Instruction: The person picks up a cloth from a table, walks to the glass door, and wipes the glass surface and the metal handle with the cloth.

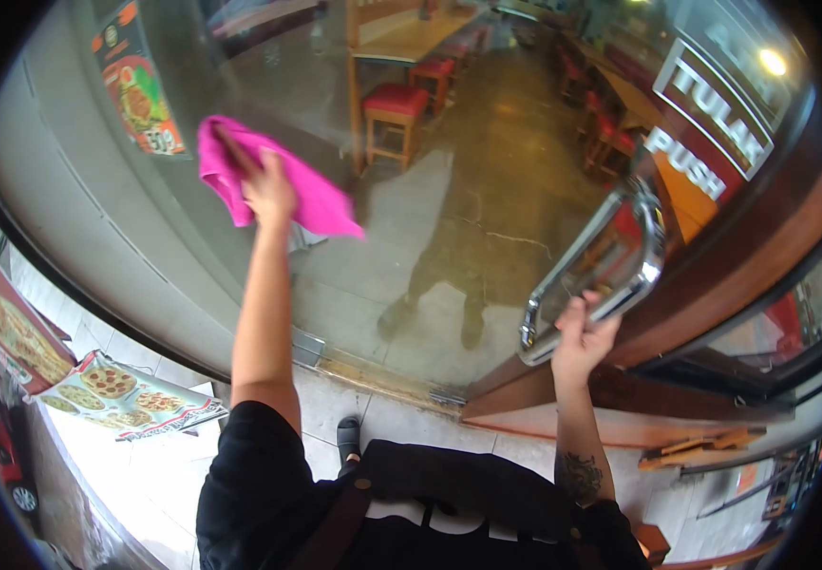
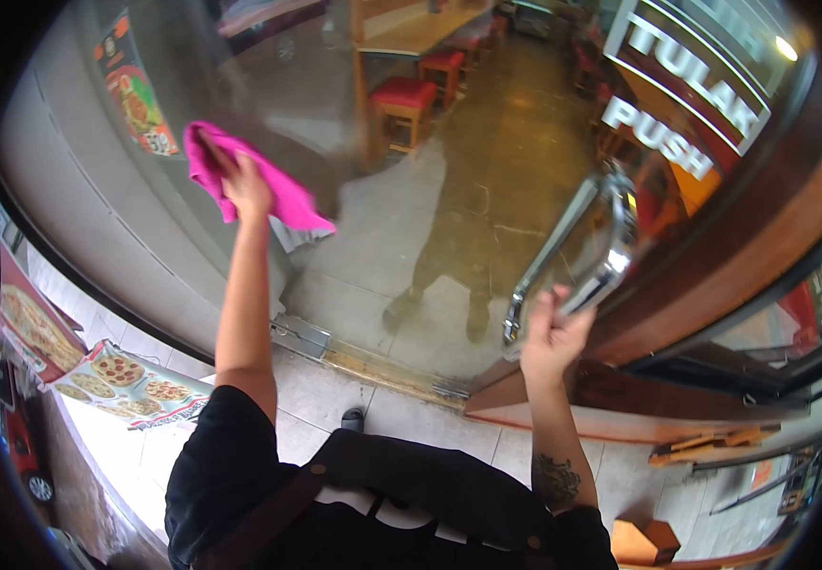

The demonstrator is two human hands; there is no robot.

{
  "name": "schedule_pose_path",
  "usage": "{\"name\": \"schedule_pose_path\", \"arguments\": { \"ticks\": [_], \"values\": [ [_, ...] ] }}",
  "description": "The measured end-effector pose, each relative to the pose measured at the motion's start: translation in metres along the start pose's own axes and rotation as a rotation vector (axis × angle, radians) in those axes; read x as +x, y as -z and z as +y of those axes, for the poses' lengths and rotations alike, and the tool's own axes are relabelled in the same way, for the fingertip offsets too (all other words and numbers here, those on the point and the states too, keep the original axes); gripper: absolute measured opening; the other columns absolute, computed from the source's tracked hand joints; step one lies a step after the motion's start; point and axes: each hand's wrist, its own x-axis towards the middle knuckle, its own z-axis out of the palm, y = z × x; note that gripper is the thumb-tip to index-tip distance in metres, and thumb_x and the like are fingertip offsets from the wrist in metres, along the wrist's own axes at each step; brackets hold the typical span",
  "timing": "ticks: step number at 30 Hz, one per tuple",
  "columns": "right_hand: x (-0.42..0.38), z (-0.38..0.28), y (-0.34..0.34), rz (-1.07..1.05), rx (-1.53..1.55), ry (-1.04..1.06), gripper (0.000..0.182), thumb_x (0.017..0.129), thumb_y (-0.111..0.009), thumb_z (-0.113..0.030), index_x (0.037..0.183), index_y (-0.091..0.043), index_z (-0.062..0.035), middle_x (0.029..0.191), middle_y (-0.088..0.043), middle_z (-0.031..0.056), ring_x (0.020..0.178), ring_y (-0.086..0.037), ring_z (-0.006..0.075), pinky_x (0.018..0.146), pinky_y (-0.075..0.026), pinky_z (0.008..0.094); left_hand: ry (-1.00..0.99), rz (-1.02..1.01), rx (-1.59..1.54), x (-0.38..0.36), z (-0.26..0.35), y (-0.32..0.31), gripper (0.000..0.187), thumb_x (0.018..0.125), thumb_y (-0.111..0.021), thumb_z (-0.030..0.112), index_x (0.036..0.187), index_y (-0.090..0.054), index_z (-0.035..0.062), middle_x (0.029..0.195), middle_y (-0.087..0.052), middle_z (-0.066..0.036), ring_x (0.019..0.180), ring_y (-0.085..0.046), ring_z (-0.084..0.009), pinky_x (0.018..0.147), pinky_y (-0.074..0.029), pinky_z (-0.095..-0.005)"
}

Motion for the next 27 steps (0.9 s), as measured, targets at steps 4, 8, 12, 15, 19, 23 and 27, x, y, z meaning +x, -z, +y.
{"name": "schedule_pose_path", "arguments": {
  "ticks": [4, 8, 12, 15, 19, 23, 27],
  "values": [
    [0.001, 0.007, -0.001, 0.047, -0.09, 0.09, 0.019, 0.083, -0.048, 0.005, 0.098, -0.041, -0.0017, 0.076, -0.047, 0.0029, 0.052, -0.043, 0.0046, 0.046, -0.036, 0.0174, 0.246, 0.179, 0.164, 0.107, -0.118, 0.025, 0.06, 0.09, -0.03, 0.044, 0.139, -0.01, 0.0158, 0.137, -0.027, -0.021, 0.122, -0.03, -0.0408, 0.102, -0.024, -0.0409],
    [0.003, 0.003, -0.009, 0.117, -0.186, 0.093, 0.016, 0.083, -0.046, 0.003, 0.097, -0.042, -0.0025, 0.069, -0.046, 0.003, 0.051, -0.042, 0.0065, 0.049, -0.038, 0.0185, 0.121, 0.254, 0.86, 0.07, -0.141, -0.008, 0.052, 0.09, -0.034, 0.029, 0.131, -0.024, 0.0, 0.129, -0.036, -0.021, 0.119, -0.036, -0.0296, 0.099, -0.028, -0.0357],
    [0.002, 0.001, -0.004, 0.047, -0.109, 0.056, 0.015, 0.083, -0.048, 0.002, 0.096, -0.044, -0.0027, 0.069, -0.047, 0.0028, 0.052, -0.042, 0.0071, 0.049, -0.038, 0.0206, -0.274, -0.219, 0.241, -0.117, 0.039, -0.022, 0.085, 0.072, -0.049, 0.058, 0.132, -0.027, 0.002, 0.141, -0.014, -0.021, 0.127, -0.003, -0.0501, 0.1, -0.001, -0.0627],
    [0.0, -0.001, -0.002, 0.024, -0.085, 0.04, 0.015, 0.083, -0.049, 0.0, 0.097, -0.045, -0.0035, 0.072, -0.047, 0.0022, 0.054, -0.041, 0.0069, 0.05, -0.037, 0.0213, -0.274, -0.307, 0.009, -0.152, 0.017, -0.035, 0.07, 0.063, -0.054, 0.061, 0.113, -0.05, 0.0124, 0.128, -0.033, -0.02, 0.12, -0.018, -0.0528, 0.091, -0.002, -0.0724],
    [-0.002, 0.001, -0.002, 0.102, -0.145, 0.048, 0.014, 0.084, -0.051, -0.002, 0.097, -0.046, -0.0029, 0.065, -0.047, 0.0025, 0.054, -0.043, 0.0075, 0.051, -0.037, 0.0199, -0.11, 0.044, 0.131, -0.015, -0.072, 0.006, 0.07, 0.069, -0.06, 0.039, 0.121, -0.04, -0.0037, 0.128, -0.028, -0.031, 0.123, -0.016, -0.0498, 0.103, -0.008, -0.0548],
    [0.001, 0.003, -0.009, 0.159, -0.185, 0.082, 0.012, 0.083, -0.048, 0.0, 0.095, -0.046, -0.0024, 0.054, -0.041, -0.0003, 0.051, -0.039, 0.0063, 0.051, -0.034, 0.0201, 0.342, 0.214, 0.078, 0.154, -0.236, 0.067, 0.07, 0.086, -0.033, 0.056, 0.138, -0.018, 0.0113, 0.142, -0.017, -0.016, 0.129, -0.014, -0.0412, 0.104, -0.013, -0.0495],
    [0.003, 0.003, -0.017, 0.244, -0.259, 0.065, 0.011, 0.082, -0.049, 0.0, 0.092, -0.047, -0.0034, 0.054, -0.04, -0.0016, 0.049, -0.037, 0.0054, 0.05, -0.034, 0.0197, 0.34, 0.173, -0.156, 0.222, -0.443, 0.089, 0.066, 0.087, -0.039, 0.043, 0.139, -0.011, 0.013, 0.141, -0.021, -0.013, 0.13, -0.019, -0.031, 0.105, -0.017, -0.0398]
  ]
}}
